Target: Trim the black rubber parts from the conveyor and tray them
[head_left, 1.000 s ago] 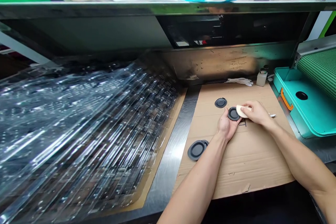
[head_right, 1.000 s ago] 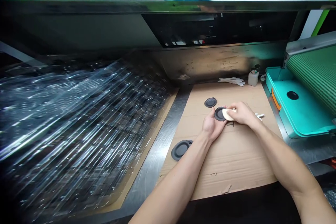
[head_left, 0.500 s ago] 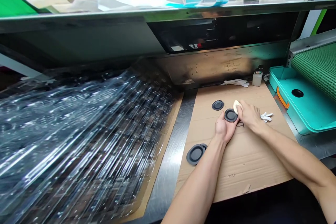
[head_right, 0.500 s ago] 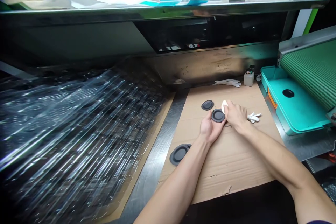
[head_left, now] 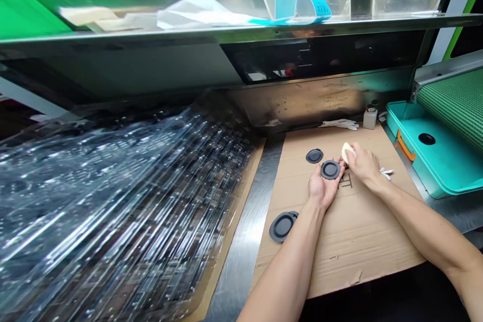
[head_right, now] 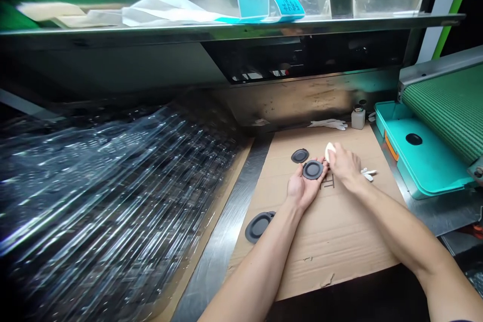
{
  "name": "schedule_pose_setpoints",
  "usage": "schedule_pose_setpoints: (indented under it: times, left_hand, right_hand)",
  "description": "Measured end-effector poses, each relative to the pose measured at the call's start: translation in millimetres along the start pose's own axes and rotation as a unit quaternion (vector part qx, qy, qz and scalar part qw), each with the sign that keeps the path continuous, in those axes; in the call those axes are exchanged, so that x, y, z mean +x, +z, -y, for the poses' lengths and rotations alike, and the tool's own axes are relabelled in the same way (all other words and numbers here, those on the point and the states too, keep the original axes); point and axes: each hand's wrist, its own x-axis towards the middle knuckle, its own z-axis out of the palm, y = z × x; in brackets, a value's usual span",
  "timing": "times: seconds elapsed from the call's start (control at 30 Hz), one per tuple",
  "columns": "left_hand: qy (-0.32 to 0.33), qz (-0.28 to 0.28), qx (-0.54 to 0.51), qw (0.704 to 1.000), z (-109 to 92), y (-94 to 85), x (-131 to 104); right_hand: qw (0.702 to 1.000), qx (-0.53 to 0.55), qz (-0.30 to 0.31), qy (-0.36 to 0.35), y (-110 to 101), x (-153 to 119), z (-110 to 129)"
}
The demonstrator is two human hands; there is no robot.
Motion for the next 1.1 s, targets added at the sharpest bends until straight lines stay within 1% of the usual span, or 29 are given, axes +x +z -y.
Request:
schedule_pose_setpoints:
  times: [0.07, 0.13, 0.2, 0.23, 0.27, 0.3, 0.37, 0.4, 0.43, 0.47, 0.5, 0.6, 0.63, 0.7, 0.77, 0.83, 0.93, 1.0, 1.1]
  left_hand:
    - [-0.010, 0.002, 0.001, 1.000, -2.7, 0.0, -1.0]
    - [-0.019, 0.003, -0.009, 1.000, -4.9, 0.9, -2.8]
    - [-0.028, 0.006, -0.024, 0.999, -6.9, 2.3, -4.6]
    - [-0.030, 0.007, -0.031, 0.999, -7.9, 3.1, -5.2]
    - [-0.032, 0.008, -0.037, 0.999, -8.9, 3.8, -5.6]
    - [-0.033, 0.008, -0.039, 0.999, -10.0, 4.5, -5.9]
    - [-0.035, 0.012, -0.041, 0.998, -12.0, 5.5, -6.1]
    - [-0.033, 0.017, -0.042, 0.998, -12.9, 5.8, -6.2]
    - [-0.031, 0.021, -0.040, 0.999, -13.5, 6.1, -6.4]
    - [-0.030, 0.025, -0.034, 0.999, -13.9, 6.3, -6.6]
    - [-0.030, 0.029, -0.019, 0.999, -14.0, 6.5, -6.9]
    - [-0.043, 0.033, 0.070, 0.996, -11.9, 7.2, -8.0]
    - [-0.047, 0.035, 0.102, 0.993, -10.5, 7.6, -8.4]
    - [-0.043, 0.041, 0.147, 0.987, -7.2, 8.7, -9.6]
    - [-0.030, 0.051, 0.175, 0.983, -3.6, 10.0, -11.3]
    - [-0.014, 0.069, 0.206, 0.976, 0.1, 10.9, -13.5]
    - [0.014, 0.092, 0.268, 0.959, 6.7, 10.6, -15.9]
    - [0.038, 0.092, 0.312, 0.945, 11.1, 9.3, -16.3]
    - [0.065, 0.089, 0.353, 0.929, 14.9, 7.5, -16.4]
  right_hand:
    - [0.999, -0.004, -0.009, 0.032, -11.0, 9.6, -14.4]
    - [0.998, -0.041, -0.015, 0.039, -23.5, 13.0, -27.8]
    - [0.995, -0.092, -0.034, 0.014, -35.2, 12.1, -40.0]
    - [0.994, -0.107, -0.032, -0.011, -39.9, 11.1, -45.7]
    - [0.993, -0.113, -0.012, -0.037, -43.2, 10.3, -51.0]
    - [0.992, -0.112, 0.025, -0.061, -45.0, 9.9, -55.6]
    - [0.983, -0.101, 0.119, -0.093, -43.9, 10.1, -61.7]
    - [0.979, -0.088, 0.151, -0.108, -41.9, 10.4, -62.6]
    - [0.976, -0.068, 0.162, -0.130, -39.5, 10.4, -61.8]
    - [0.975, -0.037, 0.153, -0.156, -37.4, 10.0, -59.3]
    - [0.975, 0.003, 0.129, -0.182, -35.7, 9.1, -55.5]
    - [0.967, 0.120, 0.031, -0.222, -32.9, 3.5, -39.7]
    - [0.963, 0.142, 0.010, -0.227, -31.8, 1.3, -34.5]
    - [0.956, 0.160, -0.008, -0.248, -27.7, -2.3, -26.2]
    - [0.950, 0.156, -0.009, -0.270, -21.1, -3.9, -21.7]
    - [0.950, 0.143, -0.017, -0.277, -13.3, -3.4, -20.2]
    - [0.952, 0.105, -0.038, -0.286, -4.0, -0.6, -21.1]
    - [0.955, 0.066, -0.043, -0.286, -1.5, 0.6, -22.2]
    - [0.964, 0.015, -0.033, -0.265, -2.4, 0.6, -23.4]
